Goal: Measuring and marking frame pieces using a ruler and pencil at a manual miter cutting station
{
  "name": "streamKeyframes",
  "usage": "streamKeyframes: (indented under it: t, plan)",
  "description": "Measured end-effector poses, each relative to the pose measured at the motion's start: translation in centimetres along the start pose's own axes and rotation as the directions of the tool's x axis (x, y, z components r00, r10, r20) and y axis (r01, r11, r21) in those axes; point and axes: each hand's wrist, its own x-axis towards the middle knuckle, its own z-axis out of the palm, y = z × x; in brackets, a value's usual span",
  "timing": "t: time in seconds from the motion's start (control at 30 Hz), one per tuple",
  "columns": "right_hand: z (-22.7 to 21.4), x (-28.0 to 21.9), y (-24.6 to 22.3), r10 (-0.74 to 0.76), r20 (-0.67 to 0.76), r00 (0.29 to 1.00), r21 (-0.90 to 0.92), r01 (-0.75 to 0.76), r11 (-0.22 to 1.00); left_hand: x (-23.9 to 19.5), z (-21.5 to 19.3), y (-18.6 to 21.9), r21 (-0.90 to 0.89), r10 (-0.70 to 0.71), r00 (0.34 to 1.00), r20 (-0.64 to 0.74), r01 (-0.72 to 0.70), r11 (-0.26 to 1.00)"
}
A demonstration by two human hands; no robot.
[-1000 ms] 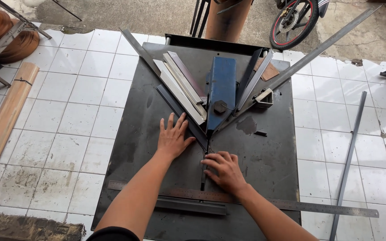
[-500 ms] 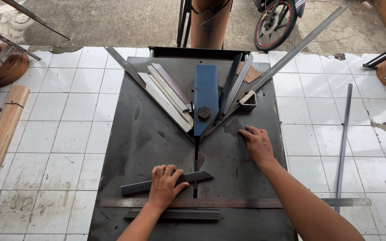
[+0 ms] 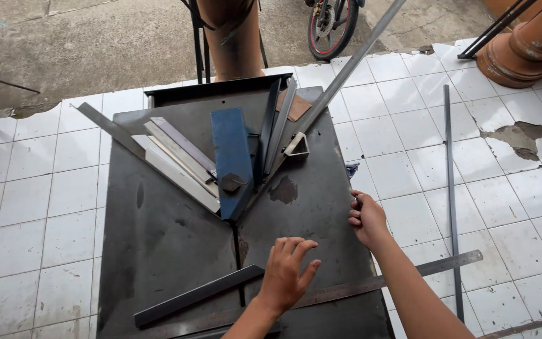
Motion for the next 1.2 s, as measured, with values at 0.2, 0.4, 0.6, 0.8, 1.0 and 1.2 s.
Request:
streamKeyframes:
  t: [0.2, 0.4, 0.6, 0.8, 1.0, 1.2]
  plan:
    - [-8.1, 10.7, -4.4, 0.136, 0.067, 0.988, 0.093, -0.142, 0.985, 11.1, 11.7, -0.3, -0.004, 0.03, 0.983, 0.183, -0.029, 1.0]
    - [-6.1, 21.9, -5.9, 0.19, 0.124, 0.974, -0.137, -0.173, 0.975, 23.4, 21.4, -5.2, 0.283, 0.058, 0.998, -0.015, -0.051, 0.958]
    - [-0.9, 37.2, 1.2, 0.354, 0.145, 0.924, -0.299, -0.3, 0.906, 24.4, 25.0, -6.6, 0.485, 0.022, 0.997, -0.075, 0.017, 0.874]
    - [1.1, 58.8, 15.3, 0.686, 0.257, 0.681, -0.312, -0.613, 0.726, 24.9, 22.9, -4.7, 0.446, 0.025, 0.996, -0.086, 0.016, 0.895]
    - [0.7, 55.8, 14.8, 0.493, 0.114, 0.862, -0.21, -0.464, 0.861, 24.9, 22.8, -4.6, 0.434, 0.019, 0.995, -0.102, 0.027, 0.901]
    - [-2.0, 44.4, 5.4, 0.515, 0.22, 0.829, -0.283, -0.451, 0.847, 24.8, 22.8, -4.7, 0.434, 0.04, 0.994, -0.105, 0.01, 0.901]
